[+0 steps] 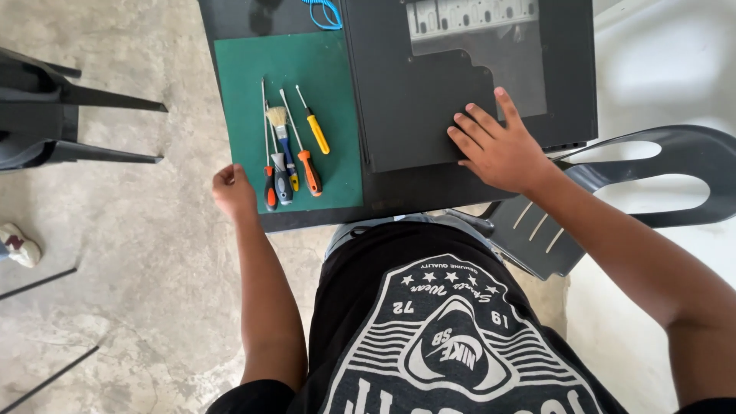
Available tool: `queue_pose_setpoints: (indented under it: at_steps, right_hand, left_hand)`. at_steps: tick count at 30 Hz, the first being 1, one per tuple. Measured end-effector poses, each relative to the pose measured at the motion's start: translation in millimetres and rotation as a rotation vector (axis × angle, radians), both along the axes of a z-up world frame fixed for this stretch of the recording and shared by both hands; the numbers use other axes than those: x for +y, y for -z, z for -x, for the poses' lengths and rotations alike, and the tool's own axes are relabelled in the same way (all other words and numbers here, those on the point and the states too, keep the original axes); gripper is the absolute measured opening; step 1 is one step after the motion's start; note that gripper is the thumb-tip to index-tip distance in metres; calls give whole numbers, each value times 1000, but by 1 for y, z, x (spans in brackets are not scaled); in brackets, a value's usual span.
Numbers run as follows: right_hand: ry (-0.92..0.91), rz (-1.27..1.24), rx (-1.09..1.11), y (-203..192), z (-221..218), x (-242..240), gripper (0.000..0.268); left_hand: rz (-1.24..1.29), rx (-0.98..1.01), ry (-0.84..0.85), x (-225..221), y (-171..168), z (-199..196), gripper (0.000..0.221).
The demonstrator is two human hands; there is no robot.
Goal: The person uses a screwdriver to remove the side panel of a desktop computer and then manipulates the internal cables.
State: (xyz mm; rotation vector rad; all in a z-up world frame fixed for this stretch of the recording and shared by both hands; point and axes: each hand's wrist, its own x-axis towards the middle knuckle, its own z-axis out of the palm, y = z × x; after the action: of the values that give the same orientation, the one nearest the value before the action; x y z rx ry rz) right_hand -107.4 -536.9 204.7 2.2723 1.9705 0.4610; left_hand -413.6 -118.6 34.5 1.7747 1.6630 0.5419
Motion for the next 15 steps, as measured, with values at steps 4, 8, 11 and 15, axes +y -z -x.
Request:
queue_pose_setpoints:
  at_steps: [4,8,11,15]
  right_hand:
    - [-145,-117,-22,-21,-13,2,35]
    - [-157,-136,-108,-71,-39,8,64]
    - [-36,-95,-276,-108,-62,19,59]
    - [79,-15,-389,-167,-103,-6,21]
  left_hand:
    - [-150,-75,44,-9,-26,-14,16]
    - [-250,-169,125,-20,-52,-35,16]
    - [-340,-228,249,-38,-70,-66,19]
    - [-288,-390,570,-90,-123,-128,21]
